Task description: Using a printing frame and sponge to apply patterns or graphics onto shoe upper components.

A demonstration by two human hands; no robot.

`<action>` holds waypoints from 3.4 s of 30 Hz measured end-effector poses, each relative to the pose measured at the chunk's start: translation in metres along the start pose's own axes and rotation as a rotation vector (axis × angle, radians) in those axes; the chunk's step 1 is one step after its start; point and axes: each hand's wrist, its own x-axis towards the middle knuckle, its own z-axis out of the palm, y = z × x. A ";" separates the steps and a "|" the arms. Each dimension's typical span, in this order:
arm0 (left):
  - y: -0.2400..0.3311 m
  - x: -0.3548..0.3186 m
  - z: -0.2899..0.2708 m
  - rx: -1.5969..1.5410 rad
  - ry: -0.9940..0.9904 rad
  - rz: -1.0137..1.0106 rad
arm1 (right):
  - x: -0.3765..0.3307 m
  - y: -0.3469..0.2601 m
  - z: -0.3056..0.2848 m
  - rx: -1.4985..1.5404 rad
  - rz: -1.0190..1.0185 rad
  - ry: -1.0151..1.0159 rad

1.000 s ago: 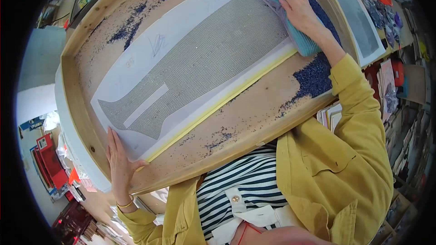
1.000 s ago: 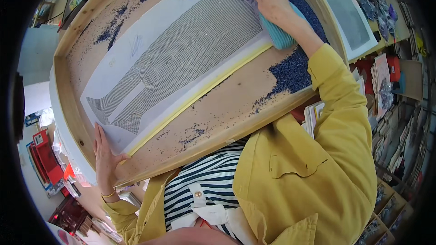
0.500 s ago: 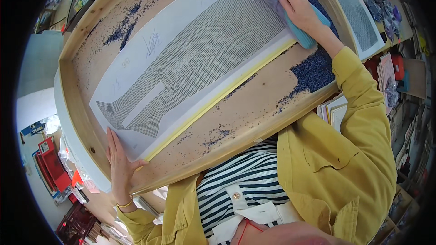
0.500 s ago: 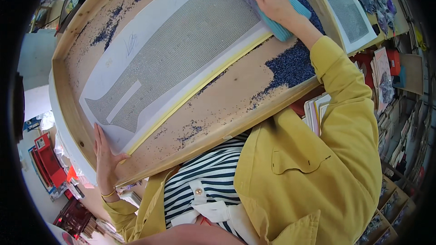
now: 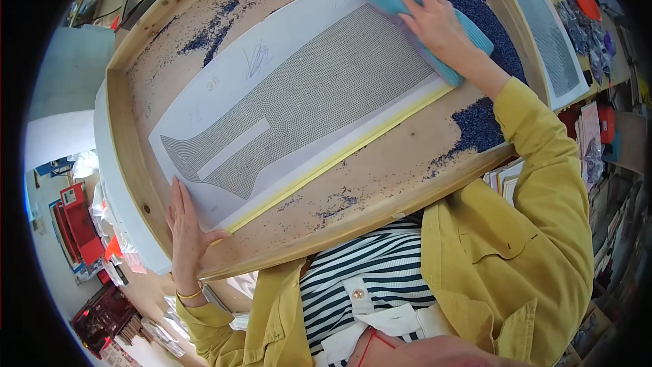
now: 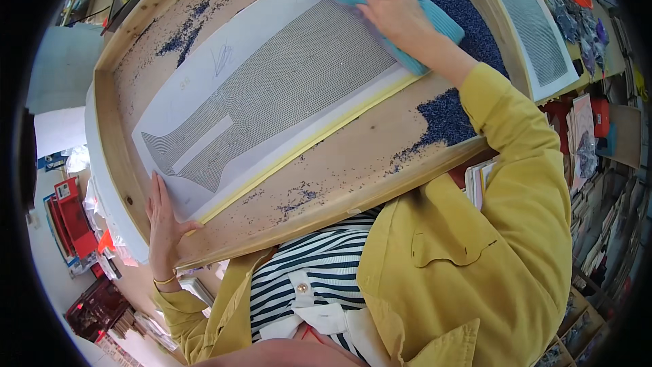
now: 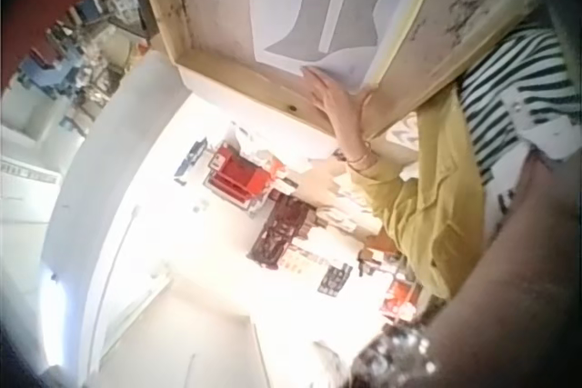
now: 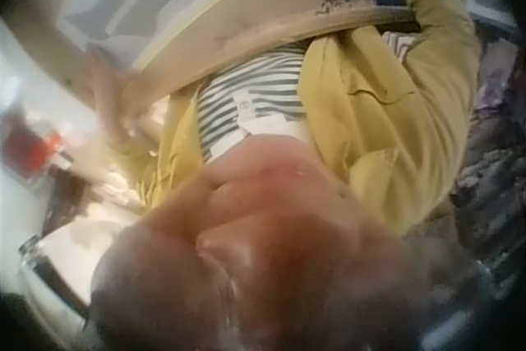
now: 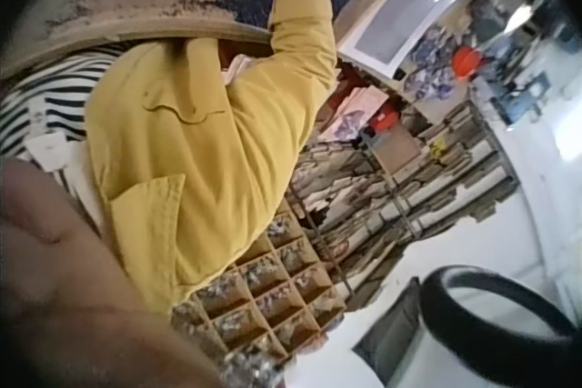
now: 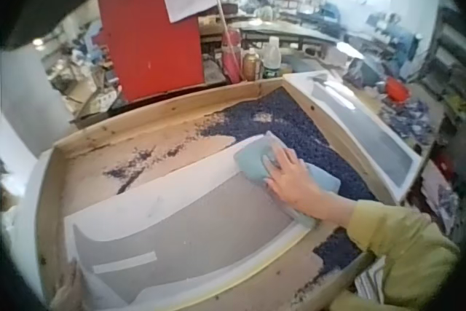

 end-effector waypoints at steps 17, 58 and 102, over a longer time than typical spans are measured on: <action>-0.004 -0.004 0.002 -0.046 0.031 0.032 | 0.013 -0.023 -0.012 0.291 0.014 -0.076; -0.001 -0.005 0.000 -0.023 0.040 -0.026 | -0.031 0.092 -0.027 -0.506 0.168 -0.103; 0.062 -0.062 0.042 -0.637 0.881 -0.313 | -0.207 -0.019 -0.155 0.907 0.776 0.717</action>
